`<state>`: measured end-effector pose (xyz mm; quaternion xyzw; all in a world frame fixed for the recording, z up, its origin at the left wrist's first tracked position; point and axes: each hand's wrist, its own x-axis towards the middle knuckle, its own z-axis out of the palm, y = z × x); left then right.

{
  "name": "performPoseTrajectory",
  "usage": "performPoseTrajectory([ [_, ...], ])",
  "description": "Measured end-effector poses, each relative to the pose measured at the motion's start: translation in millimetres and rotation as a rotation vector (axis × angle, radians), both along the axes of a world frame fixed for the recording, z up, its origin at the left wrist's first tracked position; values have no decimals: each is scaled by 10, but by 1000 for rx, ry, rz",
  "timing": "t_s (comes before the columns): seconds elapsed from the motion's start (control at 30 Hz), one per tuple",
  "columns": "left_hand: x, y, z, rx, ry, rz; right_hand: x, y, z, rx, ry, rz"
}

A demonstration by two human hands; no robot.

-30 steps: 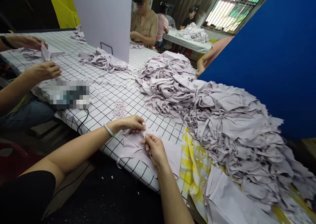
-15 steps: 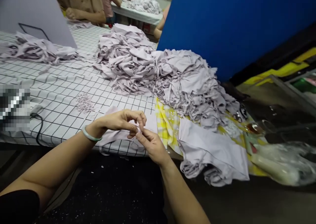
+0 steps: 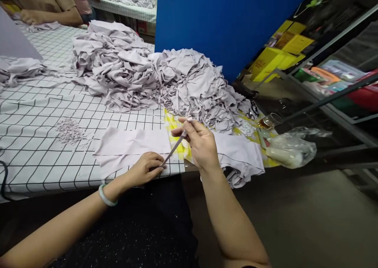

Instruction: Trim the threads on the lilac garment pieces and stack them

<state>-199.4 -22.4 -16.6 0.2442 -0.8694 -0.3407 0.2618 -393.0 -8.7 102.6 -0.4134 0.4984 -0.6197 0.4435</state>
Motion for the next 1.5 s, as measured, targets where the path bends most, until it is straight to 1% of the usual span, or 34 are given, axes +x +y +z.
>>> performPoseTrajectory([
  [0.1,-5,9,12,-68,-41,13,-2,-355,-85,54,-76,11],
  [0.17,6,18,8,-89,-56,8,25,-518,-137,101,-125,54],
  [0.23,35,31,-2,-96,-61,-25,79,-569,-176,110,-154,99],
  [0.27,57,39,-2,-93,-54,-55,117,-547,-196,109,-157,119],
  [0.3,84,48,7,-83,-27,-76,161,-494,-218,115,-153,139],
  [0.33,114,57,29,-62,25,-72,210,-415,-244,131,-143,162],
  [0.37,146,62,67,-29,100,-28,262,-316,-275,158,-125,186],
  [0.43,203,53,196,112,267,169,369,-94,-345,220,-70,234],
  [0.47,223,35,281,223,330,274,421,13,-379,242,-30,253],
  [0.5,235,10,371,349,367,348,470,108,-411,255,19,266],
  [0.53,239,-21,457,474,380,377,513,186,-437,260,72,271],
  [0.57,238,-51,532,586,378,368,551,247,-459,260,125,266],
  [0.63,230,-89,626,734,360,313,601,329,-494,259,215,247],
  [0.67,231,-88,641,768,345,298,615,362,-511,266,247,234],
  [0.73,253,-37,616,789,297,290,625,439,-547,291,295,219],
  [0.83,328,124,509,781,197,251,632,629,-609,307,388,245],
  [0.93,387,294,410,875,138,167,665,847,-651,323,464,275],
  [1.0,393,363,380,930,125,146,694,945,-658,351,492,265],
  [1.07,383,377,384,885,114,158,714,982,-655,370,496,259],
  [1.13,376,321,407,772,94,161,714,953,-660,382,457,270],
  [1.2,383,186,418,608,77,172,692,863,-685,402,394,263],
  [1.27,401,-13,383,364,64,197,657,720,-729,426,345,206],
  [1.33,415,-230,288,99,21,184,626,547,-777,460,306,154],
  [1.37,416,-326,223,-3,-20,154,617,460,-796,481,286,145],
  [1.43,404,-466,90,-115,-112,89,617,307,-822,524,251,157],
  [1.5,382,-535,-11,-144,-153,76,643,202,-834,558,243,174],
])
